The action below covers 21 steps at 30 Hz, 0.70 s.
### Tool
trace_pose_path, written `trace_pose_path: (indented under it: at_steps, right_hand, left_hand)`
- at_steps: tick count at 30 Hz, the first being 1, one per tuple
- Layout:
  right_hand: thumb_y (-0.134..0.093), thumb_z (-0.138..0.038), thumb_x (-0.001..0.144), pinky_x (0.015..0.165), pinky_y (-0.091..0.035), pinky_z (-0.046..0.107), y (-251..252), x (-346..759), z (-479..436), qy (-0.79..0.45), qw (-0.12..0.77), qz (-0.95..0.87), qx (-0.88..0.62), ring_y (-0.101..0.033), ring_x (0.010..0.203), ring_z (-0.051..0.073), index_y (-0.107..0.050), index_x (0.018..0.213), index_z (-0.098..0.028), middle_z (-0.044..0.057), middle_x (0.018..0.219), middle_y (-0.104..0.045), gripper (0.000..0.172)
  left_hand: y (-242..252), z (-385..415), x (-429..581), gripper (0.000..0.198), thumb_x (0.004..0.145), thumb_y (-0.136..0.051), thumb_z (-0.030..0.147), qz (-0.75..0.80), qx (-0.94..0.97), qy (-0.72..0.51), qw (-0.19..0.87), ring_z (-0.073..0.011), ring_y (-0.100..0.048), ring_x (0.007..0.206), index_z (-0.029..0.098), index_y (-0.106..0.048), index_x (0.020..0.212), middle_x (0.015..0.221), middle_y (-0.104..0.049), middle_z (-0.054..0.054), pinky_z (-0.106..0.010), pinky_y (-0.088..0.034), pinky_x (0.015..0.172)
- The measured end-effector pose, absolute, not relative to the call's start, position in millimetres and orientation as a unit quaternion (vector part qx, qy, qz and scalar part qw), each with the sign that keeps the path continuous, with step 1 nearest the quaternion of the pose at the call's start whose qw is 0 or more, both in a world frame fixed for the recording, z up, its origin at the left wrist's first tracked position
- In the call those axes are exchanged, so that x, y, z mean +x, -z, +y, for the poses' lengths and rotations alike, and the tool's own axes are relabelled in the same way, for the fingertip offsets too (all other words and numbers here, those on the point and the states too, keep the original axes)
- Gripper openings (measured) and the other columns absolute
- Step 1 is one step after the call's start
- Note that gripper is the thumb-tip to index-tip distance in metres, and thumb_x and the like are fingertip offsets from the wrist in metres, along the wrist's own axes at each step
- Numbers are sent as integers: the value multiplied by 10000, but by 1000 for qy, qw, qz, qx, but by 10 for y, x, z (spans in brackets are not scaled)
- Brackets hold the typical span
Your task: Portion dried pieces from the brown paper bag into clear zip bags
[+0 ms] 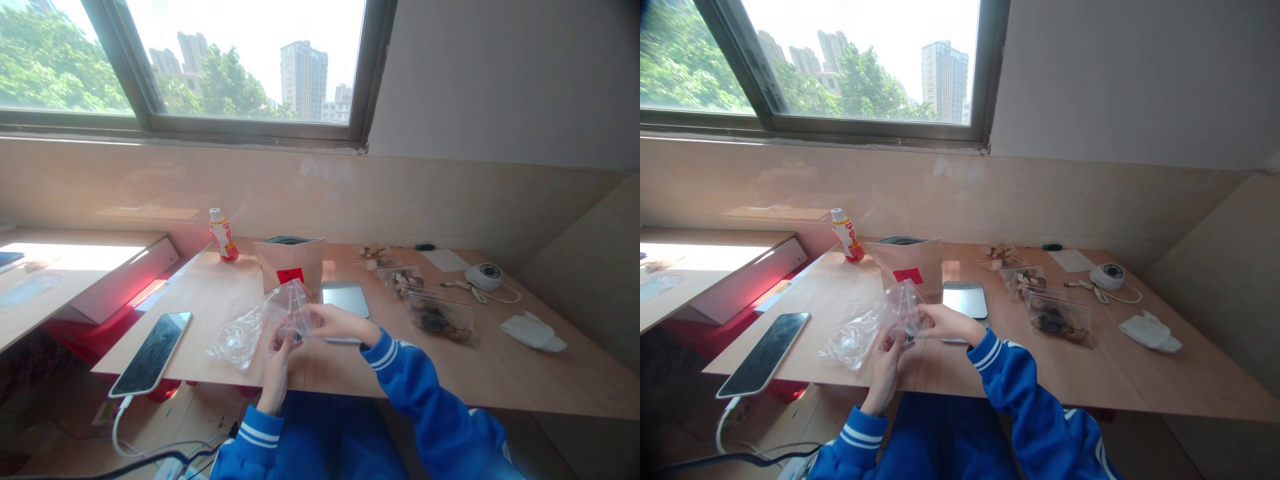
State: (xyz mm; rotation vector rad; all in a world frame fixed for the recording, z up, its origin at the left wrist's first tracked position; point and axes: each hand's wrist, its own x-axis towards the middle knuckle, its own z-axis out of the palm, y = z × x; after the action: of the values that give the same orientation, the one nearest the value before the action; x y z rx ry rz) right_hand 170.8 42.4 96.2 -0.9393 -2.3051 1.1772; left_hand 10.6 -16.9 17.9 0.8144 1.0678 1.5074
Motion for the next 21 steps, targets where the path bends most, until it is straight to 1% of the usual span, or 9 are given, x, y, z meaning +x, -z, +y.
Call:
trace_pose_path:
  at_steps: [2,3,6,9,11,14,16,18,21]
  right_hand:
    - [-699,-209,764,736,-451,255,-972,1706,394,-441,216,-811,-319,-579,841,159,-578,1222,-214,27,1057,-660,474]
    - [-707,-216,762,735,-448,256,-977,1702,386,-442,228,-806,-321,-575,831,156,-582,1211,-220,21,1052,-660,467]
    - [-683,-188,776,691,-428,248,-985,1681,384,-419,255,-802,-341,-544,749,134,-635,1122,-223,6,985,-663,351]
    - [-689,-205,770,629,-404,235,-985,1668,392,-401,267,-805,-345,-507,678,118,-681,993,-203,-3,875,-644,223]
    - [-724,-263,746,602,-397,231,-980,1663,396,-416,270,-800,-339,-502,657,117,-685,937,-192,-11,813,-626,208]
    - [-772,-376,688,592,-407,237,-960,1648,403,-464,276,-776,-326,-528,654,126,-677,882,-180,-14,766,-628,291]
    - [-788,-434,651,579,-411,240,-941,1631,408,-497,278,-757,-320,-541,639,130,-668,837,-171,-14,732,-629,343]
    - [-791,-467,633,562,-410,241,-924,1613,412,-524,282,-739,-317,-545,615,128,-654,798,-169,-14,701,-629,367]
    - [-784,-486,632,544,-408,241,-911,1587,415,-558,291,-711,-314,-544,580,121,-639,777,-172,-15,668,-627,375]
  left_hand:
    - [-256,-190,105,481,748,-706,421,451,363,-619,531,-277,-583,1159,209,-615,1171,1262,-626,-97,-393,-498,930]
    - [-289,-199,103,489,752,-705,409,451,372,-612,532,-275,-564,1190,215,-606,1190,1276,-619,-92,-405,-469,977]
    - [-353,-219,85,544,762,-704,377,449,376,-594,552,-255,-537,1230,242,-558,1268,1304,-604,-80,-414,-397,1057]
    - [-367,-227,30,650,764,-705,373,423,360,-597,579,-246,-565,1197,260,-471,1359,1237,-645,-79,-414,-402,1044]
    - [-359,-227,-27,744,749,-721,371,403,351,-601,593,-235,-611,1125,263,-400,1412,1118,-698,-69,-404,-424,1012]
    - [-356,-232,-123,806,735,-738,367,388,352,-594,611,-199,-667,966,257,-357,1437,951,-733,-42,-363,-459,945]
    - [-369,-243,-182,771,731,-740,382,391,360,-579,618,-179,-674,865,238,-407,1411,886,-731,-37,-329,-485,874]
    - [-395,-258,-230,707,721,-747,398,403,367,-568,617,-158,-658,774,212,-489,1353,832,-719,-34,-286,-499,778]
    - [-447,-278,-278,636,710,-751,416,419,375,-559,609,-139,-616,714,189,-569,1276,777,-696,-35,-232,-473,649]
